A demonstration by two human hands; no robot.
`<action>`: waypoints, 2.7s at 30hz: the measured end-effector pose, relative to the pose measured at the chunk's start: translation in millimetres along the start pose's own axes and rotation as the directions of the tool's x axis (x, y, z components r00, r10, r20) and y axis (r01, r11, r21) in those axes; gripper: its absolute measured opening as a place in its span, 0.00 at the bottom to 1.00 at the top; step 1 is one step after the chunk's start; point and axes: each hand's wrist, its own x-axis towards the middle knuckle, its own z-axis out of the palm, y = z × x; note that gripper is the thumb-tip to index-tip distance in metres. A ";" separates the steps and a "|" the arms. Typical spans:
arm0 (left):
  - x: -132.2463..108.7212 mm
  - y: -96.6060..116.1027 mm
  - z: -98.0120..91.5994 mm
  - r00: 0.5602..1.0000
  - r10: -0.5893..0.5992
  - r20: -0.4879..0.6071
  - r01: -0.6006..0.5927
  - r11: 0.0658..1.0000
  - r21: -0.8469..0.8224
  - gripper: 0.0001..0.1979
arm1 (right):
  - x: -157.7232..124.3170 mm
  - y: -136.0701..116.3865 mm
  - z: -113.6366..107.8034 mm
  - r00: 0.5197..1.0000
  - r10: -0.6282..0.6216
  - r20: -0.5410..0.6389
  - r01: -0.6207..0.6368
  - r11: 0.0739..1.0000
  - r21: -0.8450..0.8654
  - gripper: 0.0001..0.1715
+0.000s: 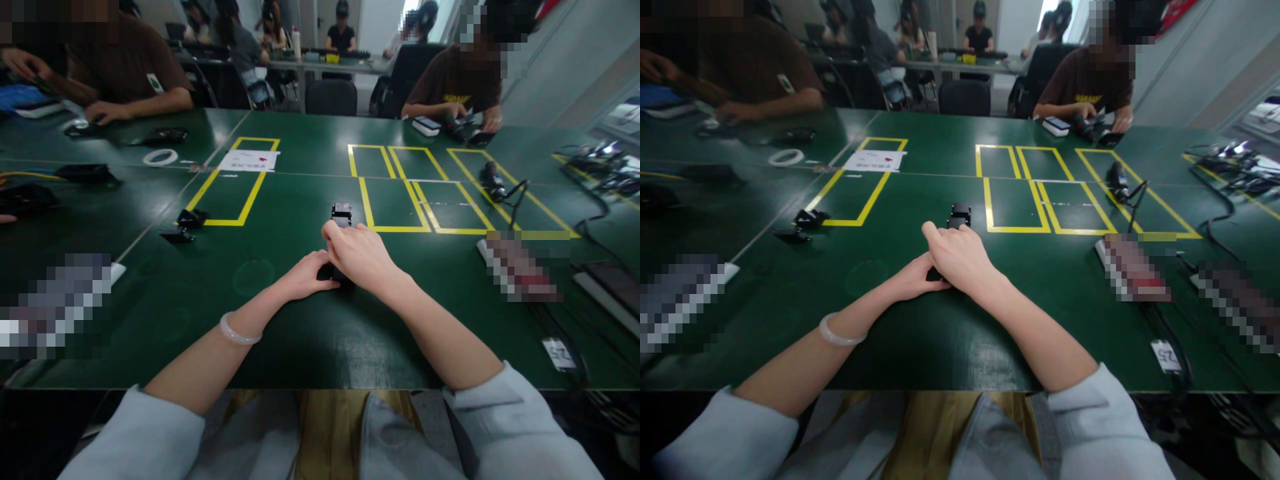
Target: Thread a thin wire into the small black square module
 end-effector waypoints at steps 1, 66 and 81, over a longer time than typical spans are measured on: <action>0.1 0.2 -0.2 1.000 0.003 0.002 -0.003 1.000 -0.004 0.22 | -0.4 -0.3 -0.7 1.000 0.002 -0.004 -0.002 1.000 0.008 0.13; -1.4 -1.0 -1.4 1.000 -0.013 0.014 0.012 1.000 0.025 0.24 | 0.4 5.0 -1.2 0.999 0.015 0.037 -0.014 1.000 -0.012 0.15; -1.4 -0.2 -2.0 1.000 -0.010 0.024 0.009 0.999 0.036 0.24 | 1.2 5.6 -0.3 0.999 0.036 0.031 -0.035 0.999 -0.026 0.14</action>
